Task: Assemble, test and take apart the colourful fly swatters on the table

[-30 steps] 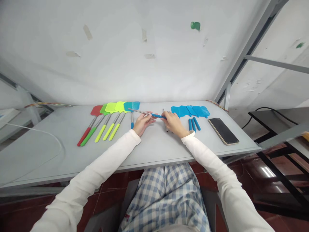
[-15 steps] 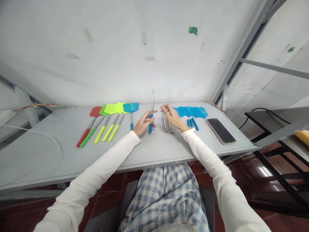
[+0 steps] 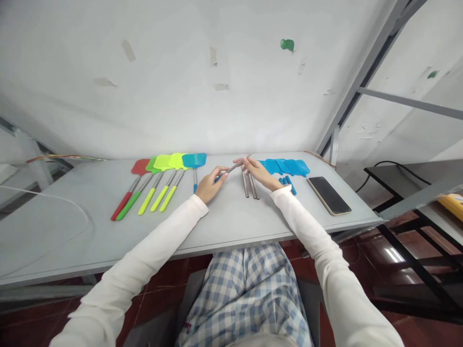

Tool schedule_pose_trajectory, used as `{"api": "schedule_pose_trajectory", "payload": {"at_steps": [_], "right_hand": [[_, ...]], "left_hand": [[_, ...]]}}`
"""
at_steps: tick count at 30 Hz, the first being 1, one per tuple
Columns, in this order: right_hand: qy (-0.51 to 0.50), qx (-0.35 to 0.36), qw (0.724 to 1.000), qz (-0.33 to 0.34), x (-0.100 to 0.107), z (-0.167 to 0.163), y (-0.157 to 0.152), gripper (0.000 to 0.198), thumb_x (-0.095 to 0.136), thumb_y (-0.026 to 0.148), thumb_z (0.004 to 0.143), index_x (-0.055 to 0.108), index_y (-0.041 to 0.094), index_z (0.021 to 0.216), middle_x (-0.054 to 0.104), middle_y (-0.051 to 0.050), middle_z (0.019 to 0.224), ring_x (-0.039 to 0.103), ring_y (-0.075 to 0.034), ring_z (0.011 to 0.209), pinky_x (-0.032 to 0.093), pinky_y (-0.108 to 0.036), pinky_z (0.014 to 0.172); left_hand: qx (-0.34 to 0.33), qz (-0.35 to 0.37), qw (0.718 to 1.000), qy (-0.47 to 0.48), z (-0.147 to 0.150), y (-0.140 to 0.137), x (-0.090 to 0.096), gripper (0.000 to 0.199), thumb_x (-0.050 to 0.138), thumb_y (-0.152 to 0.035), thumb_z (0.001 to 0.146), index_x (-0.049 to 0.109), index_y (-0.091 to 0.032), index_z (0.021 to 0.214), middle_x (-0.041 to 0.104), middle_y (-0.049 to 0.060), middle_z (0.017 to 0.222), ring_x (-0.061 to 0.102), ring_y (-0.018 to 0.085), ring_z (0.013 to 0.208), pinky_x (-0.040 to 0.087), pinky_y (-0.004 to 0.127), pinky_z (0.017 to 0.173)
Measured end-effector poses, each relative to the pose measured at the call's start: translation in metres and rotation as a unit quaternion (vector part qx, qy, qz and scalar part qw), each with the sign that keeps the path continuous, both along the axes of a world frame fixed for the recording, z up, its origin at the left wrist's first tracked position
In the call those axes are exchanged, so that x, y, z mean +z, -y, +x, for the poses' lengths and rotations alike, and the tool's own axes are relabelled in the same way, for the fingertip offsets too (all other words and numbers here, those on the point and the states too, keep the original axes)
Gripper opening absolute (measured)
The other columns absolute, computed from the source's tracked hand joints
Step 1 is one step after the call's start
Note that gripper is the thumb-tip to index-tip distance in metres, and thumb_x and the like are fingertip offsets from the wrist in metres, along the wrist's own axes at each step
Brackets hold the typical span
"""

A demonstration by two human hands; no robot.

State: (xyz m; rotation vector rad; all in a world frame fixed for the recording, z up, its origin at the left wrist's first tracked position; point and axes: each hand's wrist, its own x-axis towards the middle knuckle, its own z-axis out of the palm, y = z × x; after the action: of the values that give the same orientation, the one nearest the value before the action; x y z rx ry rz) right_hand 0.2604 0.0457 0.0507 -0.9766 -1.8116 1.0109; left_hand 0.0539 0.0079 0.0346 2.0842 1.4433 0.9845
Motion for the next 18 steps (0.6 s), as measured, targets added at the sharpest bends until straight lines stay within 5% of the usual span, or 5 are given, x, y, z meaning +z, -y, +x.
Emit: {"api": "schedule_pose_trajectory", "payload": {"at_steps": [3, 6, 9, 13, 18], "right_hand": [[0.174, -0.083, 0.98, 0.057, 0.0, 0.024, -0.011, 0.058, 0.017, 0.051, 0.098, 0.058, 0.019, 0.123, 0.063, -0.011, 0.116, 0.057, -0.02, 0.104, 0.044, -0.035, 0.091], [0.387, -0.206, 0.893, 0.101, -0.009, 0.039, -0.025, 0.05, 0.03, 0.043, 0.098, 0.053, 0.011, 0.129, 0.056, -0.018, 0.129, 0.047, -0.029, 0.123, 0.034, -0.042, 0.102], [0.516, -0.235, 0.821, 0.066, -0.02, 0.044, -0.033, 0.062, 0.05, 0.051, 0.089, 0.048, 0.006, 0.132, 0.053, -0.024, 0.131, 0.046, -0.035, 0.123, 0.035, -0.043, 0.099], [0.556, -0.221, 0.799, 0.061, -0.026, 0.045, -0.033, 0.064, 0.05, 0.059, 0.086, 0.053, 0.006, 0.122, 0.061, -0.023, 0.119, 0.054, -0.035, 0.113, 0.037, -0.042, 0.095], [0.558, -0.206, 0.797, 0.1, -0.023, 0.045, -0.024, 0.07, 0.053, 0.065, 0.081, 0.056, 0.006, 0.119, 0.066, -0.023, 0.107, 0.06, -0.036, 0.104, 0.039, -0.042, 0.089]], "left_hand": [[0.051, -0.004, 0.998, -0.029, -0.001, 0.001, 0.005, 0.035, 0.042, -0.047, 0.091, 0.061, -0.027, 0.112, 0.064, 0.0, 0.087, 0.059, 0.015, 0.076, 0.037, 0.024, 0.067], [0.087, -0.008, 0.994, -0.063, -0.002, 0.001, 0.005, 0.033, 0.042, -0.048, 0.091, 0.063, -0.028, 0.106, 0.065, 0.0, 0.086, 0.06, 0.016, 0.076, 0.035, 0.025, 0.063], [0.11, 0.012, 0.988, -0.106, -0.001, 0.003, 0.003, 0.03, 0.043, -0.047, 0.092, 0.064, -0.028, 0.103, 0.068, 0.001, 0.093, 0.062, 0.018, 0.085, 0.037, 0.026, 0.066], [0.126, 0.042, 0.984, -0.121, 0.0, 0.005, -0.001, 0.026, 0.045, -0.041, 0.092, 0.061, -0.026, 0.105, 0.066, 0.004, 0.104, 0.061, 0.02, 0.097, 0.04, 0.028, 0.071], [0.128, 0.057, 0.99, -0.022, 0.0, 0.002, -0.007, 0.013, 0.053, -0.027, 0.086, 0.052, -0.022, 0.098, 0.065, 0.008, 0.104, 0.062, 0.021, 0.097, 0.043, 0.03, 0.071]]}}
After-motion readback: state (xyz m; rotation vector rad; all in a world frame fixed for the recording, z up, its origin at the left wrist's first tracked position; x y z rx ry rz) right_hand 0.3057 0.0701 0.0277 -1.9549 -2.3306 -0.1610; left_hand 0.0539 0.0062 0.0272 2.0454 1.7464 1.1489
